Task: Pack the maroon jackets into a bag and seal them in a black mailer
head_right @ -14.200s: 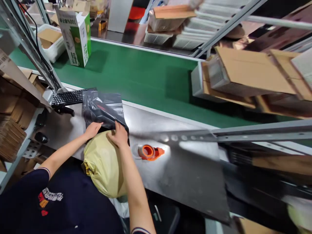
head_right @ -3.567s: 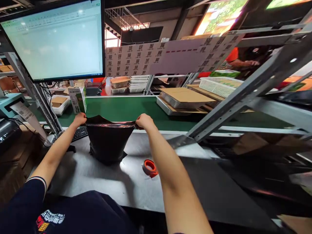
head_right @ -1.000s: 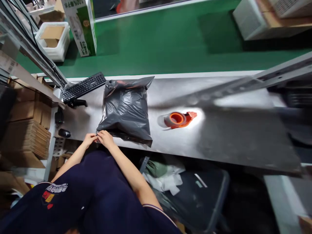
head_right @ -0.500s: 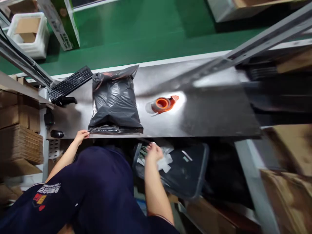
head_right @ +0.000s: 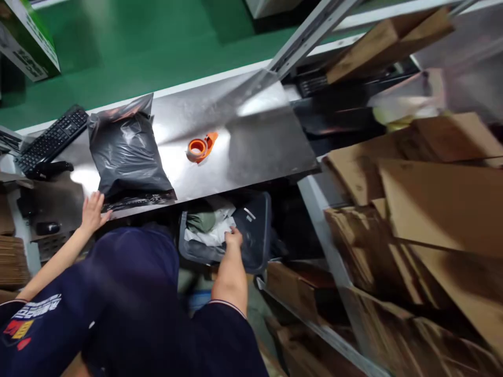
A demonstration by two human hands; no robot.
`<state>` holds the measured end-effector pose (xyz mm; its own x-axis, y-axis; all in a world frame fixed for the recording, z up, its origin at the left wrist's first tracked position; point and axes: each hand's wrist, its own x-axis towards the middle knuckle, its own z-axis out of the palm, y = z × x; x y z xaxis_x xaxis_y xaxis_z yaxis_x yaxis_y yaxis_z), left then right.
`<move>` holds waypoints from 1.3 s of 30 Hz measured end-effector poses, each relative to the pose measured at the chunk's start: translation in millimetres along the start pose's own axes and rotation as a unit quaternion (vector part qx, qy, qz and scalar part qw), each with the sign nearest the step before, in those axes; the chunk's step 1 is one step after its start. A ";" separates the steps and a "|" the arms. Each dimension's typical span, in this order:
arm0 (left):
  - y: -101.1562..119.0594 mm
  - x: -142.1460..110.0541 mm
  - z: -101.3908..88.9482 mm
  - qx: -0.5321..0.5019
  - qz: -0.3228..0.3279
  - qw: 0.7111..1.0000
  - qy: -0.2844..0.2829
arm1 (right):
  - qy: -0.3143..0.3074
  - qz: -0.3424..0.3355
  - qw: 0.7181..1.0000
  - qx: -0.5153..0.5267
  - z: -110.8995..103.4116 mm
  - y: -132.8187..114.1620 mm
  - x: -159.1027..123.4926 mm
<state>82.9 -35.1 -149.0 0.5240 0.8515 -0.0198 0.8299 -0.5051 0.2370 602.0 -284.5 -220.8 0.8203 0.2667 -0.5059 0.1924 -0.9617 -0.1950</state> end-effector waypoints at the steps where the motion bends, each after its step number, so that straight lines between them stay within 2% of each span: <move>1: 9.0 6.9 7.9 0.016 0.028 0.999 -0.033 | -0.021 0.004 1.000 -0.018 -0.6 2.3 7.4; 4: 29.3 20.2 30.7 0.045 0.047 0.992 -0.105 | -0.051 0.002 0.995 -0.081 -11.0 2.7 18.9; 7: 25.8 12.6 36.5 0.061 0.023 0.991 -0.114 | -0.062 -0.028 0.988 -0.137 -24.2 -8.7 16.1; 8: 17.7 5.2 33.0 0.065 0.022 0.991 -0.113 | -0.058 -0.068 0.984 -0.153 -27.5 -15.3 13.9; 10: -7.5 -13.7 18.7 0.074 0.024 0.990 -0.114 | -0.025 -0.228 0.958 -0.170 -31.8 -33.4 11.3; 11: -22.9 -23.1 9.6 0.081 0.020 0.990 -0.111 | 0.005 -0.333 0.928 -0.168 -32.4 -45.4 11.8; 13: -52.9 -35.8 -7.4 0.096 -0.003 0.990 -0.107 | 0.062 -0.521 0.838 -0.153 -29.6 -75.9 17.1; 15: -72.5 -35.4 -15.3 0.105 -0.020 0.988 -0.113 | 0.077 -0.629 0.759 -0.153 -20.9 -113.9 25.1; 17: -75.4 -22.5 -10.5 0.101 0.001 0.985 -0.138 | 0.047 -0.702 0.688 -0.180 -7.2 -154.5 31.0; 19: -64.3 -4.5 3.2 0.098 0.050 0.981 -0.161 | 0.006 -0.768 0.606 -0.208 8.2 -190.7 32.3; 21: -49.3 10.7 18.6 0.104 0.103 0.975 -0.167 | -0.014 -0.822 0.527 -0.215 21.2 -216.4 30.9; 24: -39.2 19.8 32.9 0.117 0.159 0.969 -0.152 | -0.029 -0.874 0.445 -0.192 30.0 -232.8 31.7; 27: -48.8 20.9 31.7 0.103 0.208 0.962 -0.146 | -0.093 -0.903 0.380 -0.176 25.1 -234.1 38.7; 29: -58.8 25.2 24.7 0.077 0.242 0.954 -0.158 | -0.141 -0.905 0.372 -0.149 17.6 -233.9 43.1; 30: -62.8 28.9 20.2 0.061 0.255 0.950 -0.167 | -0.159 -0.899 0.389 -0.125 13.7 -234.1 44.0; 34: -63.8 47.2 -3.0 -0.008 0.292 0.936 -0.197 | -0.205 -0.841 0.500 0.007 2.1 -237.7 37.4; 35: -60.5 50.8 -9.6 -0.024 0.289 0.937 -0.193 | -0.214 -0.829 0.515 0.040 0.9 -239.0 34.4; 37: -52.2 55.6 -21.1 -0.053 0.269 0.946 -0.172 | -0.220 -0.815 0.527 0.099 0.8 -241.7 28.8; 39: -45.1 57.9 -26.9 -0.071 0.250 0.953 -0.154 | -0.204 -0.801 0.542 0.151 3.1 -243.6 25.0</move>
<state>70.6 40.7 -134.7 0.8972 0.4159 -0.1483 0.4378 -0.7945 0.4208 574.0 -43.4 -188.6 -0.4694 0.7952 0.3839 0.3344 0.5624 -0.7562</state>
